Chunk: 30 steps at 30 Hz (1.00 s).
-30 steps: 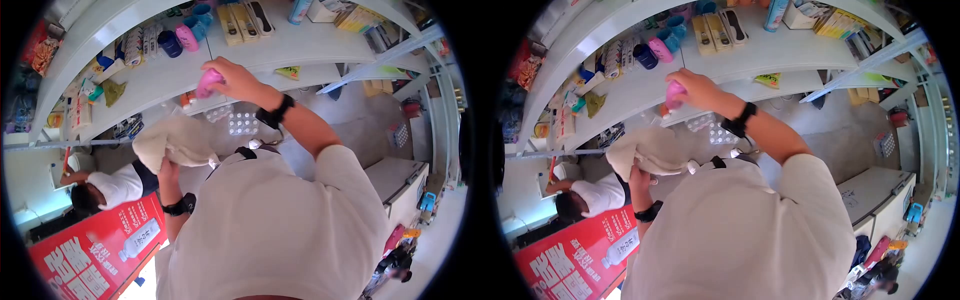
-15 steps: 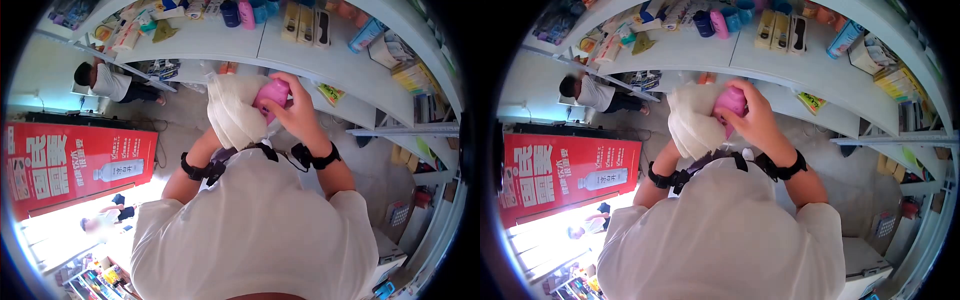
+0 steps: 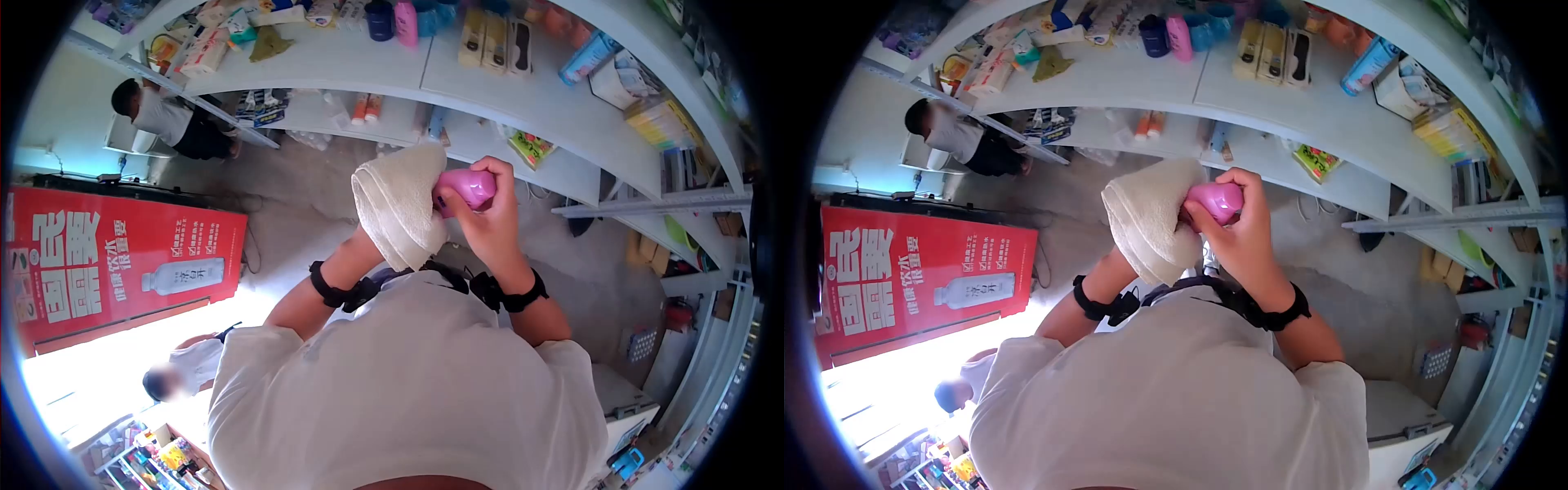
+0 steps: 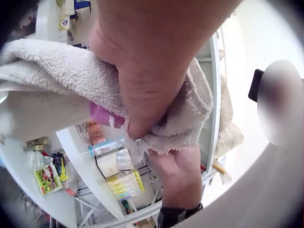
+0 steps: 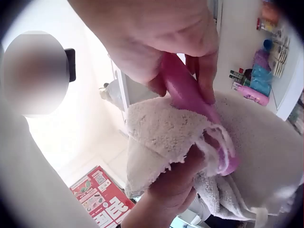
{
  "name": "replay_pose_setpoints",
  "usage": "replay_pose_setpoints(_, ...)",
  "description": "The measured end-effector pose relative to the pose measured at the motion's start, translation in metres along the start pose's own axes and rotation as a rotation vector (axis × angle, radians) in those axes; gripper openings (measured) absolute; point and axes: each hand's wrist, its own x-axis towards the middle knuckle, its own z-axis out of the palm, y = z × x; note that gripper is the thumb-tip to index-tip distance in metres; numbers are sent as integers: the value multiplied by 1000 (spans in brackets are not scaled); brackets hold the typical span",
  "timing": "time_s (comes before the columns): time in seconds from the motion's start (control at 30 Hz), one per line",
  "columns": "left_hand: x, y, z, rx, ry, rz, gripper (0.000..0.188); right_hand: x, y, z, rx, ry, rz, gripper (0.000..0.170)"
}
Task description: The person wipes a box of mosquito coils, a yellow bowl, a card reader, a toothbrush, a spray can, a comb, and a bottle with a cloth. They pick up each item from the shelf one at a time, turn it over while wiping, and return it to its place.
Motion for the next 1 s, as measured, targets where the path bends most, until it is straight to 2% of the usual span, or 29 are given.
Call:
replay_pose_setpoints(0.07, -1, 9, 9, 113, 63, 109, 38, -11, -4, -7, -51, 5, 14, 48)
replay_pose_setpoints(0.13, 5, 32, 12, 112, 20, 95, 39, -23, -17, -18, -102, 20, 15, 48)
replay_pose_setpoints(0.2, 11, 50, 22, -71, -24, 48, 41, -32, -14, -32, -122, 24, -60, 49)
replay_pose_setpoints(0.23, 15, 58, 30, -252, -44, 0, 42, -34, -10, -42, -136, 19, -106, 50)
replay_pose_setpoints(0.27, 18, 65, 39, -433, -62, -49, 43, -32, -6, -53, -239, -14, -245, 57)
replay_pose_setpoints(0.37, 17, 84, 63, -956, -123, -239, 47, -38, -8, -78, -13, -60, -108, 66)
replay_pose_setpoints(0.4, 11, 79, 72, -1232, -163, -317, 54, -39, 0, -90, 11, -127, -100, 70)
replay_pose_setpoints(0.5, 15, 77, 110, -1192, -193, -401, 62, -37, 7, -130, 46, -145, -167, 71)
replay_pose_setpoints(0.53, 22, 81, 123, -1000, -217, -331, 62, -37, 8, -148, 30, -152, -157, 71)
replay_pose_setpoints(0.6, 43, 102, 145, -828, -156, -131, 61, -35, 10, -188, -8, -169, -139, 72)
replay_pose_setpoints(0.63, 51, 111, 158, -741, -126, -38, 61, -34, 12, -207, -98, -130, -212, 72)
replay_pose_setpoints(0.7, 51, 101, 198, -501, -92, -55, 55, -31, 17, -239, -272, -52, -360, 72)
replay_pose_setpoints(0.73, 50, 92, 218, -732, -168, -239, 54, -33, 24, -250, -281, -30, -372, 73)
replay_pose_setpoints(0.83, 70, 119, 240, -937, -240, -430, 50, -33, 47, -283, -331, 83, -336, 71)
replay_pose_setpoints(0.87, 68, 116, 264, -922, -167, -289, 49, -31, 48, -289, -337, 106, -344, 70)
replay_pose_setpoints(0.93, 69, 116, 281, -981, -112, -123, 47, -26, 48, -304, -367, 151, -360, 69)
replay_pose_setpoints(1.0, 74, 122, 287, -1140, -147, -61, 45, -24, 51, -316, -399, 134, -333, 69)
